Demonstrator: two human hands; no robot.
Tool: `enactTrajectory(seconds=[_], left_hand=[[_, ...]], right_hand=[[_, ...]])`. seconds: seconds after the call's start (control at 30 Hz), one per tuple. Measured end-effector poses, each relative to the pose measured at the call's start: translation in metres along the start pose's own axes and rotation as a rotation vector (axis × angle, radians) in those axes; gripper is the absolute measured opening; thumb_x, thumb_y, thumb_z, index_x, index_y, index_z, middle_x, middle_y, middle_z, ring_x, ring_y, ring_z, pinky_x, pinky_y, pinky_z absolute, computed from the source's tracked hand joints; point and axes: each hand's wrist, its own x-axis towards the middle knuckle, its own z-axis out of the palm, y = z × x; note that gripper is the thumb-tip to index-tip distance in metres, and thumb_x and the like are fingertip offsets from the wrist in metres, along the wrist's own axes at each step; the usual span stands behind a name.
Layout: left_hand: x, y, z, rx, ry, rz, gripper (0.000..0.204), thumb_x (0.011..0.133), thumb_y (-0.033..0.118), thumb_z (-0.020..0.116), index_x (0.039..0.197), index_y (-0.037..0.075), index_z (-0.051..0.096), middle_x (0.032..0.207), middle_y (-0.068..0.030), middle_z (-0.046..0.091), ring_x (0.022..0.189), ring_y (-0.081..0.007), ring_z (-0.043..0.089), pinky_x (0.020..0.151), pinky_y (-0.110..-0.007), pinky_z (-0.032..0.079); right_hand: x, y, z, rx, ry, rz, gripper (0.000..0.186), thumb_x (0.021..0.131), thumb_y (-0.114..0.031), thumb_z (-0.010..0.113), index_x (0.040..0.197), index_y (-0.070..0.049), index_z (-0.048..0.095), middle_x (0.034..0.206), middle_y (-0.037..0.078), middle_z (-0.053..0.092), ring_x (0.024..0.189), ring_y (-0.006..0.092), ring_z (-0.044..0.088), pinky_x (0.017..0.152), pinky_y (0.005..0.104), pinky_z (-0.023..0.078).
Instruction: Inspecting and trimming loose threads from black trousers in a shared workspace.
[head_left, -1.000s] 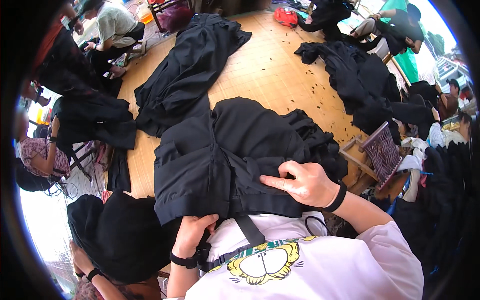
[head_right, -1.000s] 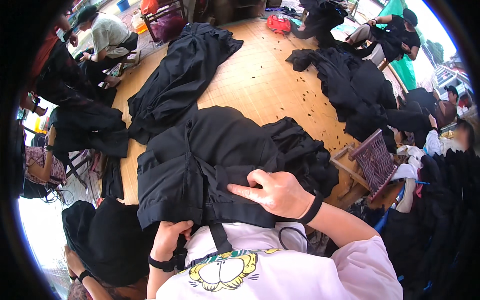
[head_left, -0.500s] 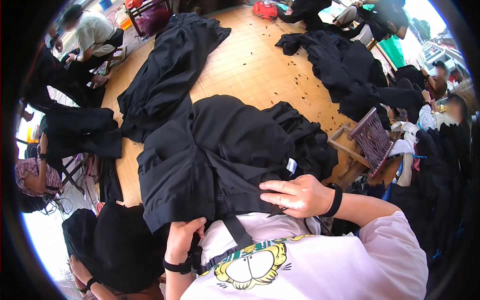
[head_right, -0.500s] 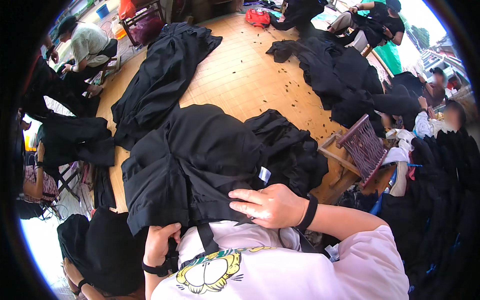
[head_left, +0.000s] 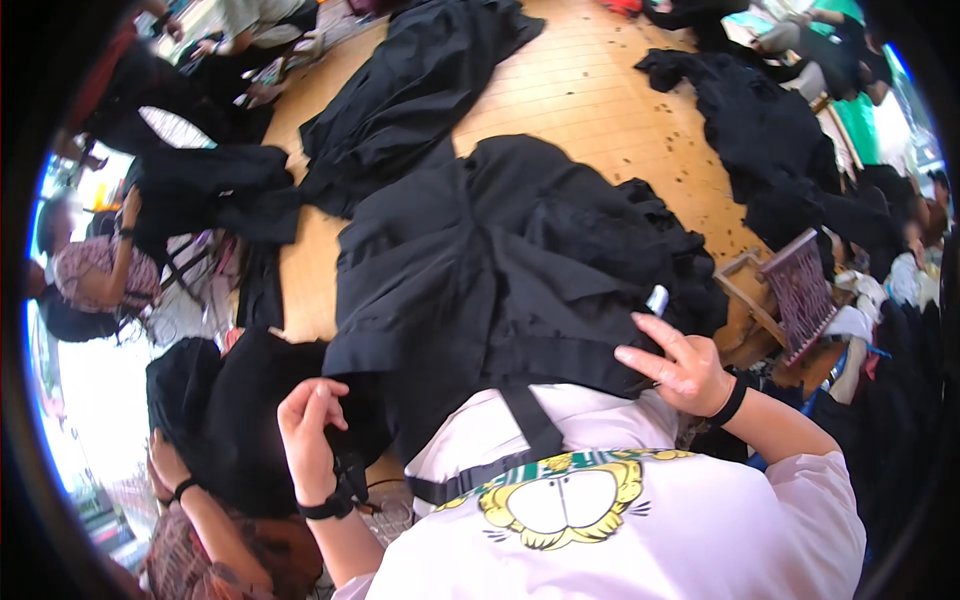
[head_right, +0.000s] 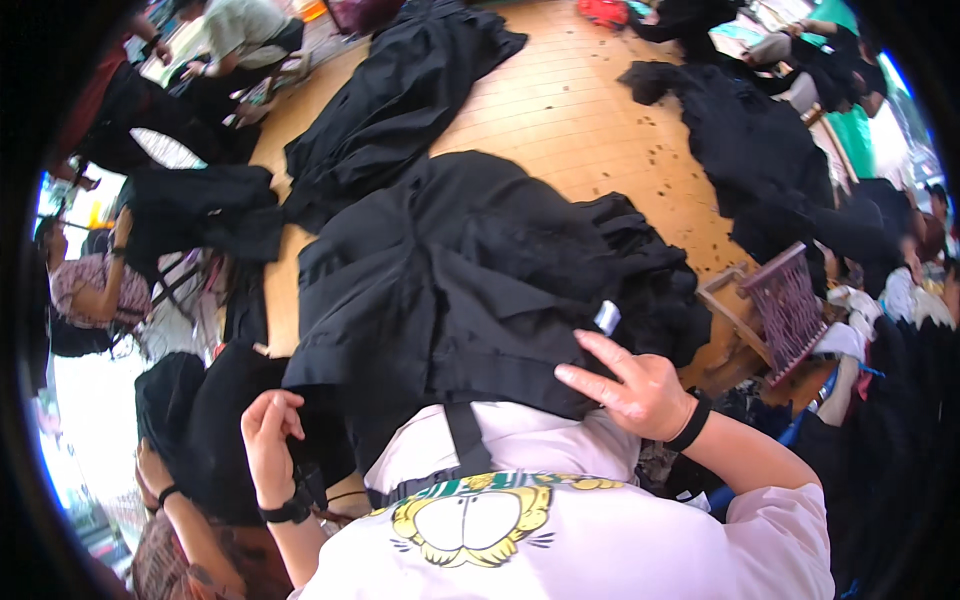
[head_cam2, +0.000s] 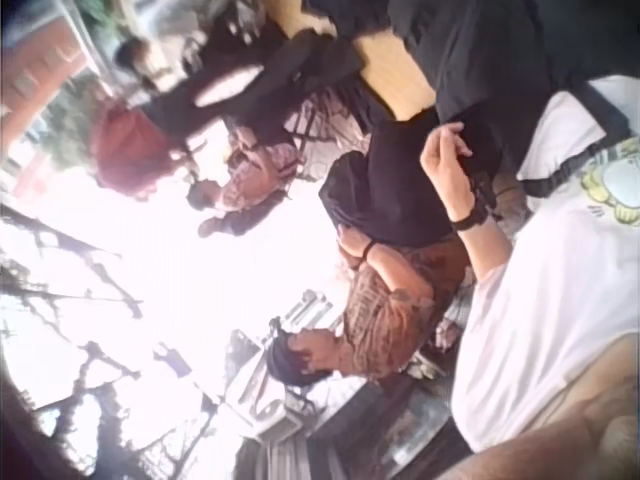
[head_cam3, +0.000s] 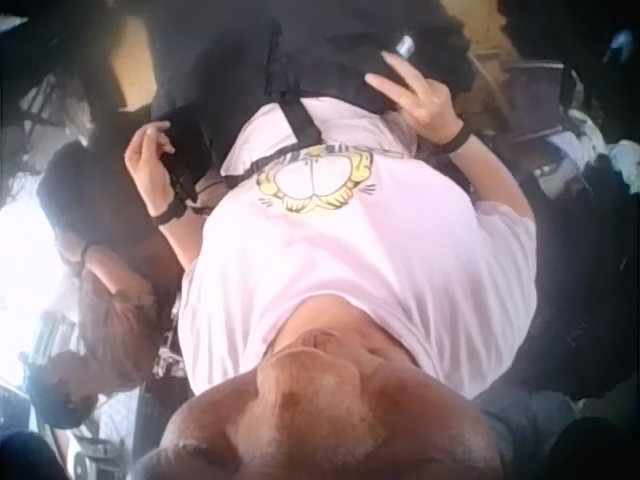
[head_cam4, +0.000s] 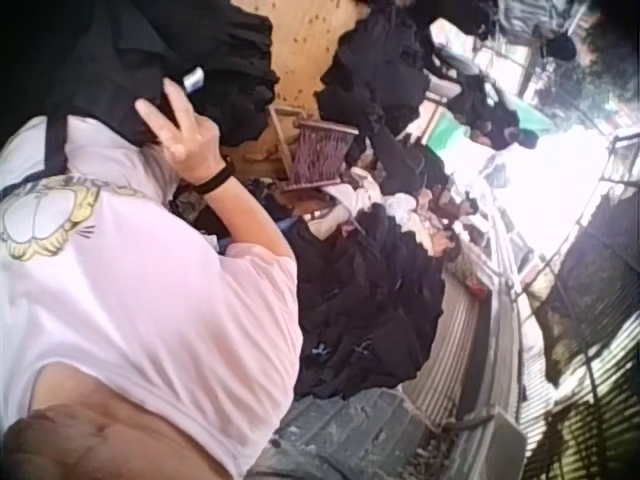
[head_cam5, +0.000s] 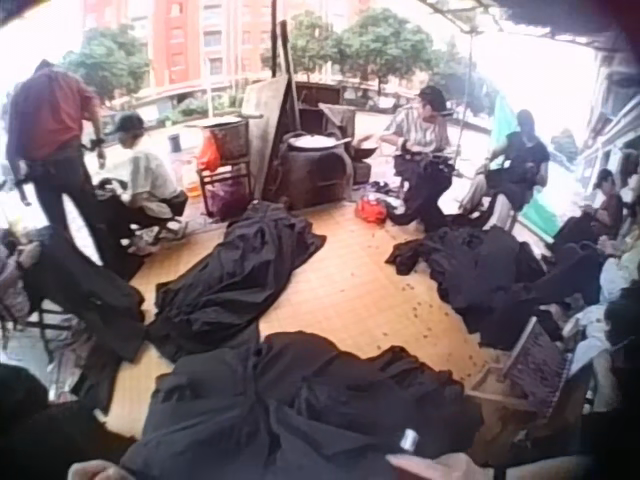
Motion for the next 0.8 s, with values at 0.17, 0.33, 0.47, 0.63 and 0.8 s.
enactTrajectory(seconds=[0.17,0.33,0.47,0.63,0.8], left_hand=[[0.002,-0.026,-0.011,0.073,0.265,0.049,0.02,0.095,0.003,0.059,0.113,-0.001,0.068,0.073,0.0019,0.056,0.063,-0.0045,0.051,0.058,-0.02,0.042],[0.01,-0.064,-0.008,0.556,0.228,0.183,0.085,0.078,-0.015,0.067,0.153,0.013,0.039,0.129,-0.0095,0.054,0.089,-0.0139,0.059,0.073,-0.024,0.052],[0.054,-0.118,-0.01,0.301,0.177,0.375,0.094,0.081,-0.009,0.069,0.159,0.012,0.022,0.148,-0.0138,0.037,0.103,-0.0204,0.059,0.084,-0.03,0.054],[0.065,-0.078,0.014,0.399,0.112,0.421,0.088,0.083,0.002,0.071,0.158,0.01,0.026,0.154,-0.0151,0.037,0.121,-0.0283,0.055,0.1,-0.036,0.049],[0.039,-0.036,0.012,0.445,-0.057,0.517,0.06,0.079,0.0,0.07,0.137,0.01,0.062,0.151,-0.0149,0.045,0.136,-0.0314,0.048,0.108,-0.037,0.04]], right_hand=[[0.014,0.003,0.013,0.082,0.032,0.012,0.056,0.064,0.006,0.067,0.116,-0.014,0.074,0.129,0.023,0.062,0.068,0.0248,0.069,0.057,0.0296,0.057],[0.014,0.001,0.018,0.13,-0.026,0.011,0.063,0.06,0.005,0.069,0.12,-0.013,0.07,0.131,0.022,0.06,0.071,0.028,0.069,0.06,0.0327,0.057],[0.015,-0.001,0.021,0.169,-0.068,0.028,0.063,0.063,0.005,0.069,0.122,-0.014,0.068,0.131,0.02,0.06,0.074,0.0308,0.07,0.062,0.0343,0.058],[0.015,-0.002,0.017,0.149,-0.111,0.042,0.06,0.063,0.006,0.069,0.12,-0.014,0.068,0.13,0.019,0.061,0.075,0.0313,0.07,0.064,0.035,0.059],[0.026,-0.005,0.017,0.22,-0.069,0.072,0.057,0.063,0.01,0.065,0.115,-0.011,0.069,0.126,0.02,0.064,0.082,0.0346,0.071,0.068,0.0361,0.059]])
